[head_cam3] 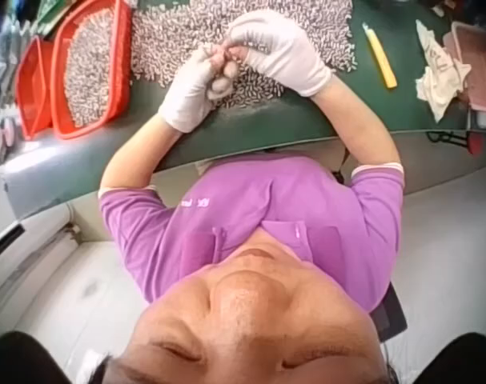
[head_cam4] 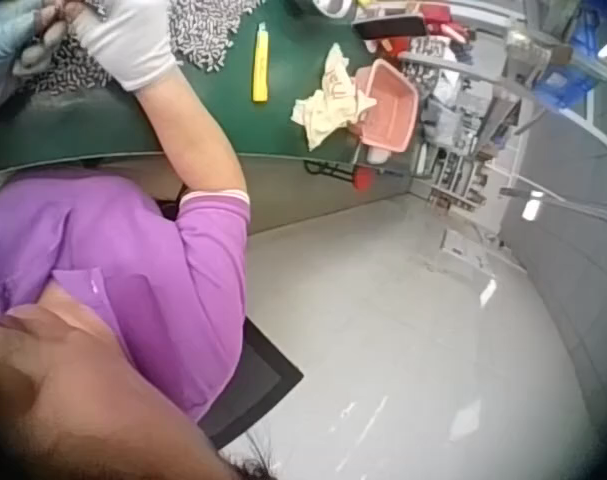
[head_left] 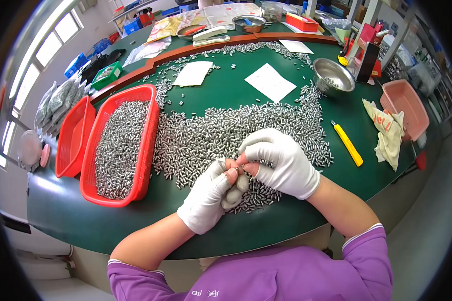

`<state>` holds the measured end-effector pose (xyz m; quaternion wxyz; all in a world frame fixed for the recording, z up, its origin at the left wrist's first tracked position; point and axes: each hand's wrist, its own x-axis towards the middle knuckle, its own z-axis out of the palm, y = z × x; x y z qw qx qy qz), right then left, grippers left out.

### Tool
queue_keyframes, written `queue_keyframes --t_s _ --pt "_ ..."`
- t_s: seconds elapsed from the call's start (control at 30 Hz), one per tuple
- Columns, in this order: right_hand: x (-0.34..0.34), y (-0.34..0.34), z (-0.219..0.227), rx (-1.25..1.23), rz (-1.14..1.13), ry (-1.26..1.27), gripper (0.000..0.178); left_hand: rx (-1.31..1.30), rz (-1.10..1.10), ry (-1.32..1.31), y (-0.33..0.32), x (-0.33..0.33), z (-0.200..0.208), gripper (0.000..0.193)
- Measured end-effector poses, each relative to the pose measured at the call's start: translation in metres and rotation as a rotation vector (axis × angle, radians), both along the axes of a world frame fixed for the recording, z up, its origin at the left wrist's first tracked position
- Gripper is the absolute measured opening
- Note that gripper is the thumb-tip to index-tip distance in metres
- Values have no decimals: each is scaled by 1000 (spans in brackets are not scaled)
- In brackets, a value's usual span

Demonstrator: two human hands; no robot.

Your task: Sorting and inspecting small metal components on a workbench.

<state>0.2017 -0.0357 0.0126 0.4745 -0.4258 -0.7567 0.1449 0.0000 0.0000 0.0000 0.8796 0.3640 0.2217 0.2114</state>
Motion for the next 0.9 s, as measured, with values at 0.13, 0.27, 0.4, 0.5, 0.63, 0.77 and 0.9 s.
queue_keyframes --t_s 0.13,0.27,0.4,0.5,0.63,0.77,0.9 --pt "0 0 1 65 16 -41 20 4 21 24 -1 3 2 28" --pt "0 3 1 92 -9 -60 19 7 42 27 -2 5 5 28" --pt "1 3 2 78 -96 -144 19 -3 35 -3 0 3 0 26" --pt "4 3 -3 -3 -178 -324 20 14 11 -64 1 1 -4 26" --pt "11 6 -9 -111 -94 -415 23 -3 23 -66 -1 2 -2 23" --pt "6 5 -11 -129 -88 -373 18 -12 53 -45 -1 2 -3 20" --pt "7 8 -16 -78 -106 -379 17 -19 27 -57 -1 1 -2 20"
